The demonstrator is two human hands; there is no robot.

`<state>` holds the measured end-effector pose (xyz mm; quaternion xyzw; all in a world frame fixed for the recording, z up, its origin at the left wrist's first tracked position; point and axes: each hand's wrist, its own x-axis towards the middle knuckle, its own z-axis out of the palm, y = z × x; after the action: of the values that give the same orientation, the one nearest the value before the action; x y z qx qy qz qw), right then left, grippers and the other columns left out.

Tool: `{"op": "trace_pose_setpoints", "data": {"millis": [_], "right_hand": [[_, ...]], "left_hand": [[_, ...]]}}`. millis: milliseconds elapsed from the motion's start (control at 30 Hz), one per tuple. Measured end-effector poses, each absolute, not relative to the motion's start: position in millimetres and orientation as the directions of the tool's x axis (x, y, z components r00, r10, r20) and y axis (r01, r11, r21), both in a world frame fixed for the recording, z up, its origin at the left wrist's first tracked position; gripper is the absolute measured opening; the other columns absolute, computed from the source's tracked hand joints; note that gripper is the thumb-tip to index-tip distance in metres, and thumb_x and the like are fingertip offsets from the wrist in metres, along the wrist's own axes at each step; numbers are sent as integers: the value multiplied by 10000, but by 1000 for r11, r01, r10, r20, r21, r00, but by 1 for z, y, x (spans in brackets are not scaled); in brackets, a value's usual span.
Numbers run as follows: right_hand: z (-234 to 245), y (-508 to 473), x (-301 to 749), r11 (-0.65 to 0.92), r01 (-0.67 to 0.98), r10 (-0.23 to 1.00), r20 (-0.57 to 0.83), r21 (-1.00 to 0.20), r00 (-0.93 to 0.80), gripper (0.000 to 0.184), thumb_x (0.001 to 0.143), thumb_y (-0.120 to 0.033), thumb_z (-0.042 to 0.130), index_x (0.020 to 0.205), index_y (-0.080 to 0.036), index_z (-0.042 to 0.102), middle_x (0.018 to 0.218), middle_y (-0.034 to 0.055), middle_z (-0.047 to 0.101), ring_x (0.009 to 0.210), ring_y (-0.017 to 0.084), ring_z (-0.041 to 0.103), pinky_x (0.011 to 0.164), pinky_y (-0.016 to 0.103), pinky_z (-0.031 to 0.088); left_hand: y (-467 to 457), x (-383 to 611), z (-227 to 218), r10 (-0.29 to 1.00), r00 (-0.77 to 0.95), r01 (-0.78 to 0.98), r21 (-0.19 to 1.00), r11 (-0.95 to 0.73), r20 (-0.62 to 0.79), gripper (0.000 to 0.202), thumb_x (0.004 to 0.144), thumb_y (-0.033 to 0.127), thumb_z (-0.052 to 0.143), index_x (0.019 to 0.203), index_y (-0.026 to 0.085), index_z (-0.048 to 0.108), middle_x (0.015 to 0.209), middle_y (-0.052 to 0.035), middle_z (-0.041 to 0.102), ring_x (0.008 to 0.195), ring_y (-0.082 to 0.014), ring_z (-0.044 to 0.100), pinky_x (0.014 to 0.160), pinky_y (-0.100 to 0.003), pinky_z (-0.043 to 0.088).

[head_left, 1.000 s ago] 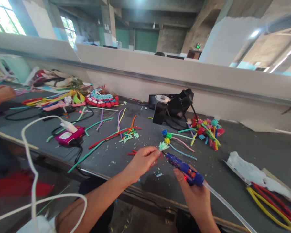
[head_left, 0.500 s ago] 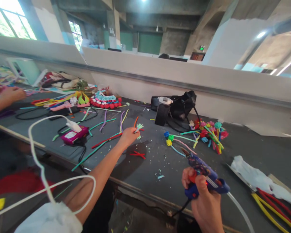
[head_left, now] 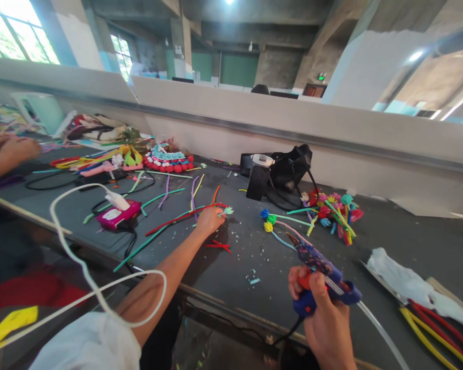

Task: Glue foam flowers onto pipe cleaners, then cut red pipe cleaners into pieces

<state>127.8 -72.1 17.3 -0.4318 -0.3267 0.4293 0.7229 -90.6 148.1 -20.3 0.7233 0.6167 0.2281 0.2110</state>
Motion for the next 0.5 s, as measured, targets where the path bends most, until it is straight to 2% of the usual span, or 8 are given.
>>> {"op": "trace_pose_setpoints", "data": {"millis": [67, 233, 400, 500], "right_hand": [[16, -72, 128, 259, -340, 900, 98, -904, 425, 279, 813, -427, 708, 732, -171, 632, 718, 16, 561, 584, 105, 469, 500, 235, 378], [15, -71, 127, 254, -343, 898, 90, -904, 431, 288, 809, -435, 713, 723, -171, 634, 727, 22, 575, 592, 106, 475, 501, 234, 378], [14, -70, 126, 242, -347, 899, 75, -906, 431, 296, 791, -444, 728, 720, -172, 635, 718, 24, 588, 581, 105, 479, 508, 238, 386], [13, -70, 128, 235, -345, 897, 65, -909, 438, 295, 780, -451, 737, 739, -172, 651, 729, 29, 602, 593, 109, 488, 517, 241, 395]], "left_hand": [[149, -91, -20, 990, 119, 811, 568, -141, 77, 173, 761, 232, 598, 835, 181, 746, 774, -38, 695, 750, -178, 600, 631, -243, 342], [153, -94, -20, 995, 54, 842, 531, -90, 83, 254, 764, 323, 647, 964, 187, 724, 921, -56, 724, 841, -197, 634, 681, -245, 389], [152, -94, -21, 998, 8, 868, 495, -36, 59, 139, 752, 261, 633, 812, 180, 729, 811, -72, 711, 791, -207, 635, 657, -256, 385], [148, -91, -17, 998, 7, 863, 504, -39, 65, 162, 782, 234, 577, 769, 171, 726, 740, -56, 694, 745, -189, 625, 634, -249, 374]]}}
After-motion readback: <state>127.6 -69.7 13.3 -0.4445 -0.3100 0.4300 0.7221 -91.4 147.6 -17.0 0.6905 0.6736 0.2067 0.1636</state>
